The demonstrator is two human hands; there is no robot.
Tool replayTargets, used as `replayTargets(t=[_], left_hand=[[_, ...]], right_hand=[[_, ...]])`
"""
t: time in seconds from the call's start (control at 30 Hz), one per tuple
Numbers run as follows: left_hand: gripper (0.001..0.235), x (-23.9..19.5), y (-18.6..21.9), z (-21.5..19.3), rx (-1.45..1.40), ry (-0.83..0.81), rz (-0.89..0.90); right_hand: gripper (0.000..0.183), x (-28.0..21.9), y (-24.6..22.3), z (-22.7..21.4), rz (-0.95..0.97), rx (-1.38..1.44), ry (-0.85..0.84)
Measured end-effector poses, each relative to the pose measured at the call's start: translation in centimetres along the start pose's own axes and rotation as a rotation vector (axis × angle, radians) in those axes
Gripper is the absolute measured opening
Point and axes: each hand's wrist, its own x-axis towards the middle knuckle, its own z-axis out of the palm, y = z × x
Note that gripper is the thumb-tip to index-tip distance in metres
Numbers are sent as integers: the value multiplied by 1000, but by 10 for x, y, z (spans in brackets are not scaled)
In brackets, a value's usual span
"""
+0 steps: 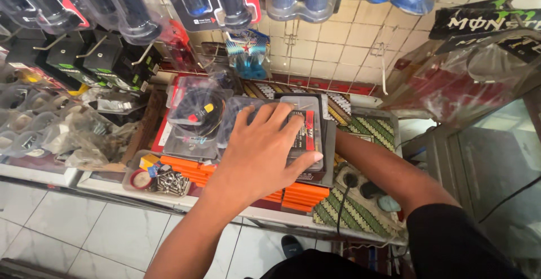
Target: The person repeatedly picks up small packaged items from a wall display and places them on a glass counter. They handle yellow, blue, and red packaged parts one by one, arranging them in a row on the counter surface.
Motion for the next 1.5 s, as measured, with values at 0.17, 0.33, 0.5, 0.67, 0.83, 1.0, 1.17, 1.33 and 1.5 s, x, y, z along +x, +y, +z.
replayTargets(t=[0.17,0.33,0.5,0.67,0.83,1.0,1.17,1.33,1.5], left_hand=[[54,-1,0,0,-16,1,-12],[53,-2,3,0,-14,-2,-13],[52,0,3,1,-4,4,-18],[55,-3,2,4,-11,29,-21],[56,-5,1,7,3,32,-29],[56,-6,0,6,-13,15,-37],[55,-7,2,9,6,21,-41],[55,-8,3,8,4,30,-47],[54,-8,2,8,-14,29,-72]], right_hand=[[33,-5,-1,13,14,3,-13],[33,-8,0,15,16,8,-17],[32,-5,-1,13,11,5,-19],[32,-5,0,15,13,1,-36],[32,-7,-1,16,15,1,-47],[31,-3,-2,9,8,-8,-46],[31,-4,-2,13,15,0,-52],[31,-2,-2,8,6,-6,-50],[31,10,7,-8,-7,-15,-50]])
